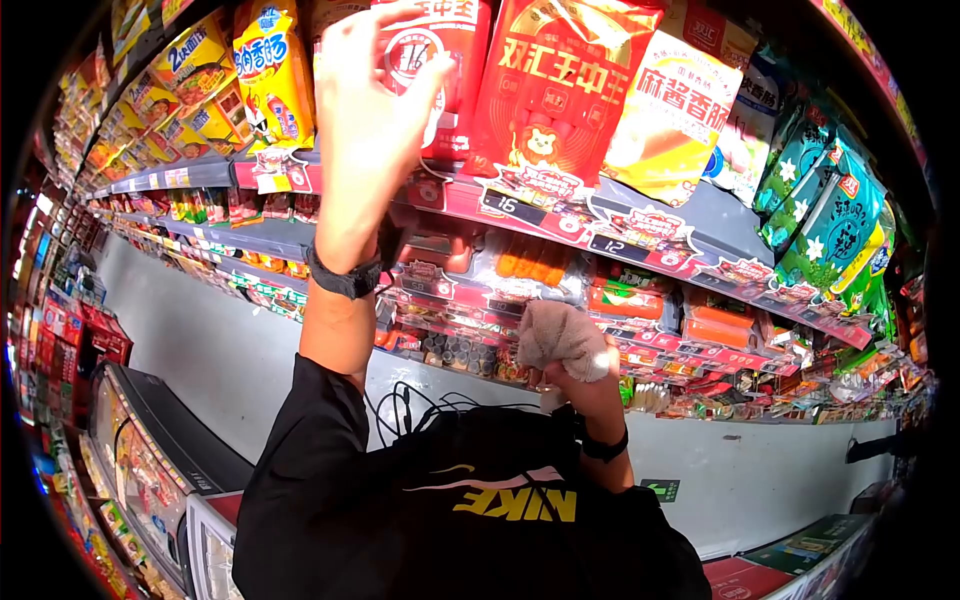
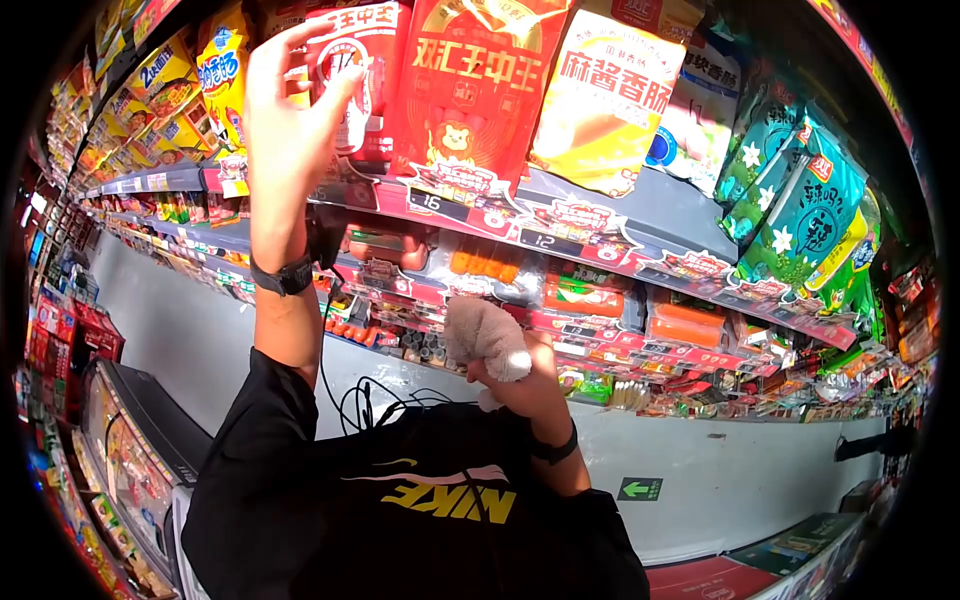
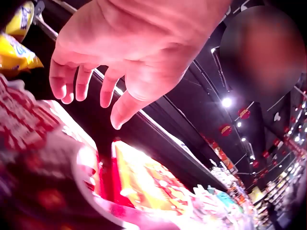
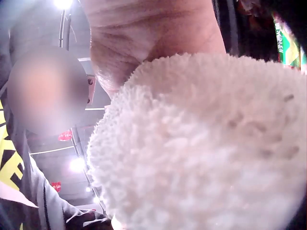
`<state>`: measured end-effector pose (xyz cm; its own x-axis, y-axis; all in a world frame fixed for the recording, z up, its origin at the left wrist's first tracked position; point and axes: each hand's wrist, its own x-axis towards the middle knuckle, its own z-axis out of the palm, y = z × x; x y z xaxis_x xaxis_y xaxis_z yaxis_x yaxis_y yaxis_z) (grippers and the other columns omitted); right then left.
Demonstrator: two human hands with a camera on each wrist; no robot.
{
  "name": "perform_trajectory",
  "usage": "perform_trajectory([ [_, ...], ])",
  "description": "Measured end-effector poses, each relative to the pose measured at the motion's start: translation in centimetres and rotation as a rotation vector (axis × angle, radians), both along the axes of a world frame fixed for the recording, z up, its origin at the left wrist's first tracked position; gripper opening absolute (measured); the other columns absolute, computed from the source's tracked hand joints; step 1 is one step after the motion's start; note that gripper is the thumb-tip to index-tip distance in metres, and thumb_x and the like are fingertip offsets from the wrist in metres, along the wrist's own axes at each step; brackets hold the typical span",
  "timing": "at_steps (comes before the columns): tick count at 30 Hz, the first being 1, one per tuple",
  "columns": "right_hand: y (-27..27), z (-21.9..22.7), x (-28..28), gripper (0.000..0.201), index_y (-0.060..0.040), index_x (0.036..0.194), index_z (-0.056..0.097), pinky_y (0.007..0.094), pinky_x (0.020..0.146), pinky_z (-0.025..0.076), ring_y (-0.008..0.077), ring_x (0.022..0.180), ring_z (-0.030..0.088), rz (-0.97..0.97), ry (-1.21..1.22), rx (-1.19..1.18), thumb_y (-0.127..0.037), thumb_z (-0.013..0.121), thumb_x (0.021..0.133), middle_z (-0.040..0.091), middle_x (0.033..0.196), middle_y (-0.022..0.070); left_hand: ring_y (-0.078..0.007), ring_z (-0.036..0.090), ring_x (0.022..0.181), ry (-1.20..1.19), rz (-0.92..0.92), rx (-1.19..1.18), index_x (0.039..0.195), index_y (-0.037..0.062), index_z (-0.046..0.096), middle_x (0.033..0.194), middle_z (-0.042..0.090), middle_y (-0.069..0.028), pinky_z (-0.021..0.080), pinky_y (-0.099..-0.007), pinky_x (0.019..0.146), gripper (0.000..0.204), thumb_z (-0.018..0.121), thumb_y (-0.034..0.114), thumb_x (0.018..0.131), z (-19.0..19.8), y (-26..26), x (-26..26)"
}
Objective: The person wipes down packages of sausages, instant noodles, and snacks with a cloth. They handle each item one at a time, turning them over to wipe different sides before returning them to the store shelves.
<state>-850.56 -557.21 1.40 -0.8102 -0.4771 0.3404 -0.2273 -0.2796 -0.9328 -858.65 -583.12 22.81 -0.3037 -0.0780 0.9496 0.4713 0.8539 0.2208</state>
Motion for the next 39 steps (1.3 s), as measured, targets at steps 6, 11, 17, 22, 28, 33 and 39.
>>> perform_trajectory([
  [6,-1.1,0.4,0.0,0.05,0.0087,0.114,0.054,0.0279,0.057,0.054,0.017,0.07,0.062,0.074,-0.023,-0.011,-0.025,0.077,0.085,0.061,0.097,0.0148,-0.0192,0.068,0.097,-0.354,-0.013,0.238,0.127,0.0025,0.055,0.111,0.068,-0.0163,0.056,-0.0308,0.078,0.052,0.075,0.025,0.085,-0.9,-3.8,-0.7],
  [11,-2.4,1.0,0.5,0.051,0.0078,0.112,0.055,0.0271,0.057,0.053,0.0166,0.073,0.061,0.089,-0.036,-0.061,-0.029,0.077,0.084,0.06,0.101,0.0158,-0.017,0.069,0.084,-0.444,0.183,0.16,0.128,-0.0008,0.055,0.105,0.069,-0.0163,0.053,-0.027,0.072,0.061,0.077,0.034,0.083,-1.5,-5.4,-1.8],
  [17,-2.5,0.2,1.2,0.047,0.0064,0.107,0.057,0.0276,0.057,0.053,0.0177,0.074,0.062,0.048,0.025,0.01,-0.03,0.076,0.086,0.061,0.1,0.0166,-0.0146,0.066,0.078,-0.525,-0.146,0.304,0.116,-0.0063,0.061,0.096,0.07,-0.0135,0.053,-0.0281,0.069,0.056,0.077,0.035,0.082,-3.1,-7.8,-4.6],
  [22,-3.0,1.0,2.2,0.057,0.0095,0.115,0.057,0.0281,0.056,0.053,0.018,0.07,0.064,-0.008,0.013,0.054,-0.033,0.077,0.084,0.063,0.094,0.016,-0.0108,0.064,0.082,-0.309,-0.125,0.334,0.114,-0.0046,0.061,0.096,0.069,-0.0085,0.053,-0.0247,0.072,0.039,0.072,0.024,0.09,-2.6,-7.7,-4.7],
  [28,-3.8,2.6,4.0,0.068,0.0109,0.116,0.056,0.0279,0.054,0.053,0.0184,0.065,0.064,-0.11,-0.138,0.095,-0.039,0.081,0.078,0.065,0.094,0.0164,-0.0137,0.066,0.085,-0.233,-0.675,0.771,0.111,-0.0049,0.053,0.1,0.067,-0.0118,0.055,-0.0274,0.075,0.036,0.066,0.025,0.095,-1.1,-8.8,-3.2],
  [33,-5.4,3.5,4.4,0.082,0.0093,0.123,0.051,0.0269,0.055,0.053,0.0171,0.065,0.064,-0.074,-0.161,-0.043,-0.051,0.081,0.075,0.065,0.099,0.0164,-0.0204,0.069,0.092,-0.35,-0.962,1.0,0.121,-0.0056,0.051,0.109,0.066,-0.0137,0.059,-0.0348,0.083,0.037,0.057,0.024,0.1,-0.6,-9.0,1.6],
  [39,-7.4,3.3,6.1,0.08,0.0059,0.133,0.041,0.0279,0.059,0.052,0.0182,0.07,0.065,-0.298,-0.032,-0.16,-0.057,0.063,0.089,0.065,0.102,0.0167,-0.0144,0.061,0.108,-0.378,-0.846,0.941,0.131,-0.0022,0.046,0.116,0.063,-0.01,0.051,-0.0302,0.092,0.04,0.058,0.015,0.098,-3.8,-8.4,9.9],
])
